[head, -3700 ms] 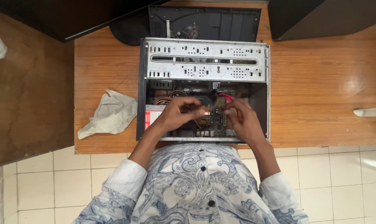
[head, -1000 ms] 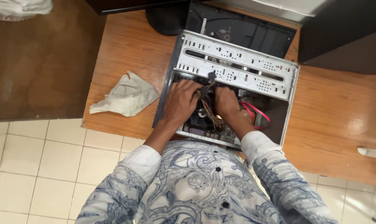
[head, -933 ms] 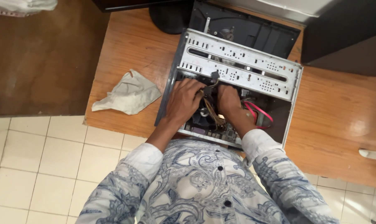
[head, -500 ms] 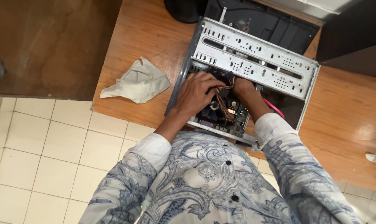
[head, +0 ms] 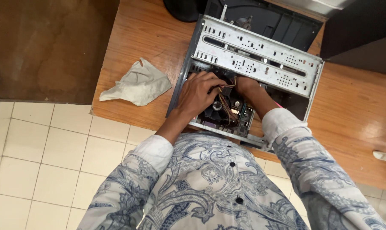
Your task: The person works inside an open desktop computer case on a wooden desk, routing and connecting internal cables and adjusting components by hand. They briefly wipe the case edge with a cloth, then continue arranging wires and parts inside the chassis.
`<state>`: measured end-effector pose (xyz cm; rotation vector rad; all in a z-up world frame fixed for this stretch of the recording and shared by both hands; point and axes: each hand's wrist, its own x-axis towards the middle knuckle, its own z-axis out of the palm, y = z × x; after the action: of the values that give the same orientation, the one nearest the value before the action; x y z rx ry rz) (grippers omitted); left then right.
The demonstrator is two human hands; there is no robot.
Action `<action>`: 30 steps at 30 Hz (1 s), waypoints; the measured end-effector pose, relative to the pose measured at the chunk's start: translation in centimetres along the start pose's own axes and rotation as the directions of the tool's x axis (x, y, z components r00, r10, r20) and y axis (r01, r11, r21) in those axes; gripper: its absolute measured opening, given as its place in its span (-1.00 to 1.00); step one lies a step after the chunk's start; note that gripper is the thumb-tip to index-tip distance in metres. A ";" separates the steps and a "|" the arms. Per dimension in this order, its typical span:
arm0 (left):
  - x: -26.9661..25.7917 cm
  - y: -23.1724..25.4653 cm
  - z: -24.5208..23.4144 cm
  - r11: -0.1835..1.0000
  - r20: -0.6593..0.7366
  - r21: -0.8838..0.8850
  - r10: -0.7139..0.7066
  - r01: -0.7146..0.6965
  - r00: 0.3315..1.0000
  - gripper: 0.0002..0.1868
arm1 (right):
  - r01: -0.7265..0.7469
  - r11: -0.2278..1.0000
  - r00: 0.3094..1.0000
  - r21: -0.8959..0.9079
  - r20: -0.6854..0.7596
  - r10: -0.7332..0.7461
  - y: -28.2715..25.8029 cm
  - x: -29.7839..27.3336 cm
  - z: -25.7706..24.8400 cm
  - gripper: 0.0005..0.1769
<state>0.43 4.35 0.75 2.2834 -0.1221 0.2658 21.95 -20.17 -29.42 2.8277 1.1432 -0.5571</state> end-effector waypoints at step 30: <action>0.0 0.2 0.0 1.000 -0.003 -0.030 0.003 -0.003 1.000 -0.81 | -0.120 0.849 0.965 0.515 -0.138 0.221 -6.9 -5.7 -6.3 -0.62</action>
<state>0.43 4.25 0.90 2.2532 -0.1274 0.2672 15.45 -17.88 -20.97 3.4578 0.8440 -0.6626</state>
